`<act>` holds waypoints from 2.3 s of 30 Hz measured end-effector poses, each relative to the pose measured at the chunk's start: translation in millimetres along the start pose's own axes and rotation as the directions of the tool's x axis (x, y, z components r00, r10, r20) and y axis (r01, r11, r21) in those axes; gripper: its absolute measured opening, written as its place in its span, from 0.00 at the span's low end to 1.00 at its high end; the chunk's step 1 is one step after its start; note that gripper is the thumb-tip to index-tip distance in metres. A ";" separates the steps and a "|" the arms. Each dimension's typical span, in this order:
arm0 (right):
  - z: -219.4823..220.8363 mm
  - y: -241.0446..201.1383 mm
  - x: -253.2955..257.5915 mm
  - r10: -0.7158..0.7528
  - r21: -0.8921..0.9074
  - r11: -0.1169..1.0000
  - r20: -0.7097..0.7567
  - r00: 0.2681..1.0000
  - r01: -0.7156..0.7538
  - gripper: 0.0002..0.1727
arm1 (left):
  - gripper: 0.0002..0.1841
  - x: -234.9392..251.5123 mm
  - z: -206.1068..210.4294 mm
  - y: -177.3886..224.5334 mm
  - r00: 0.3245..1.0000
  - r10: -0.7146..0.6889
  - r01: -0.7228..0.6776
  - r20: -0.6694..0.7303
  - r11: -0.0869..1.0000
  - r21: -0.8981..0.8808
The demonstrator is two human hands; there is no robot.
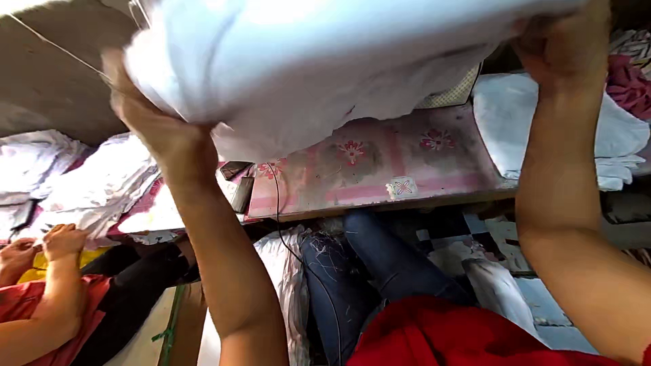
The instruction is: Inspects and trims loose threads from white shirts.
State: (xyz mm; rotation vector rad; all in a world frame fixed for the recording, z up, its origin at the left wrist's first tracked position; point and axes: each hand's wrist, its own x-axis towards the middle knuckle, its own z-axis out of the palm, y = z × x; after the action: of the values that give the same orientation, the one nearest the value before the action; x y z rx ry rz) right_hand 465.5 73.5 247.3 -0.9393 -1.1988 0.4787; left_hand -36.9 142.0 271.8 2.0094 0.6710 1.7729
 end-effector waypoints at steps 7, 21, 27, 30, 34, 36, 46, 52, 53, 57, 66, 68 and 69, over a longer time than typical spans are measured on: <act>-47.8 101.3 -214.2 0.681 -0.513 0.656 0.086 0.728 -0.553 0.23 | 0.16 -257.2 16.3 -58.7 0.589 -0.675 0.540 0.445 0.738 0.405; 52.9 156.8 -177.7 0.398 -0.768 0.598 0.532 0.747 0.228 0.19 | 0.23 -225.0 82.8 -130.9 0.651 -0.510 -0.130 0.562 0.655 0.744; 35.3 122.5 -151.1 0.215 -0.816 0.575 0.087 0.973 -0.054 0.21 | 0.24 -197.4 -27.0 -76.3 0.680 -0.672 0.561 -0.294 0.218 0.798; 34.2 145.5 -193.7 0.280 -0.817 0.559 0.023 0.960 -0.143 0.19 | 0.37 -267.3 18.8 -49.7 0.059 -0.998 0.686 -0.011 0.032 0.727; 35.5 167.8 -228.1 0.253 -0.878 0.457 -0.026 0.967 -0.144 0.27 | 0.29 -339.2 58.8 -68.5 -0.054 -0.989 0.991 0.140 -0.036 0.132; 33.8 160.9 -222.3 0.278 -0.851 0.489 -0.058 0.959 -0.193 0.25 | 0.21 -344.5 69.1 -70.9 0.068 -0.988 0.924 0.142 0.009 -0.383; 230.0 156.1 -164.9 0.468 -0.529 0.818 0.386 0.795 -0.225 0.23 | 0.39 -323.3 72.4 -59.0 0.299 -0.939 0.688 0.171 0.088 -0.720; 300.3 169.0 -113.6 0.744 -0.071 0.648 0.268 0.611 -0.758 0.07 | 0.29 -307.1 60.1 -82.1 0.392 -0.920 0.682 0.015 0.279 -0.676; 286.3 156.2 -101.5 0.709 0.034 0.676 0.241 0.663 -0.736 0.07 | 0.28 -302.3 58.9 -81.8 0.374 -0.927 0.703 0.031 0.262 -0.661; 177.1 89.1 -71.4 0.395 -0.072 0.918 0.058 0.917 -0.391 0.10 | 0.17 -252.3 67.2 -63.1 0.343 -0.930 0.869 -0.130 0.367 -0.332; -51.0 -53.2 -122.8 0.269 -0.928 0.271 -0.182 0.946 -0.255 0.23 | 0.20 -184.9 228.2 33.0 0.722 -0.548 0.151 0.422 0.720 0.677; -29.9 -65.9 -123.5 0.212 -0.920 0.251 -0.252 0.944 -0.302 0.24 | 0.33 -231.3 271.2 9.9 0.487 -0.380 0.002 0.786 0.901 0.435; -14.3 -66.3 -119.4 0.185 -0.913 0.296 -0.234 0.954 -0.281 0.22 | 0.34 -252.1 279.4 4.9 0.338 -0.294 0.033 0.894 0.953 0.301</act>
State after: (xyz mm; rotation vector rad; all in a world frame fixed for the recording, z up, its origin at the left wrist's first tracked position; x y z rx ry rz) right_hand 429.3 -58.1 232.7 -2.1855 -1.2298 -0.1404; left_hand 217.2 1.0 32.6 2.5158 0.6231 0.1605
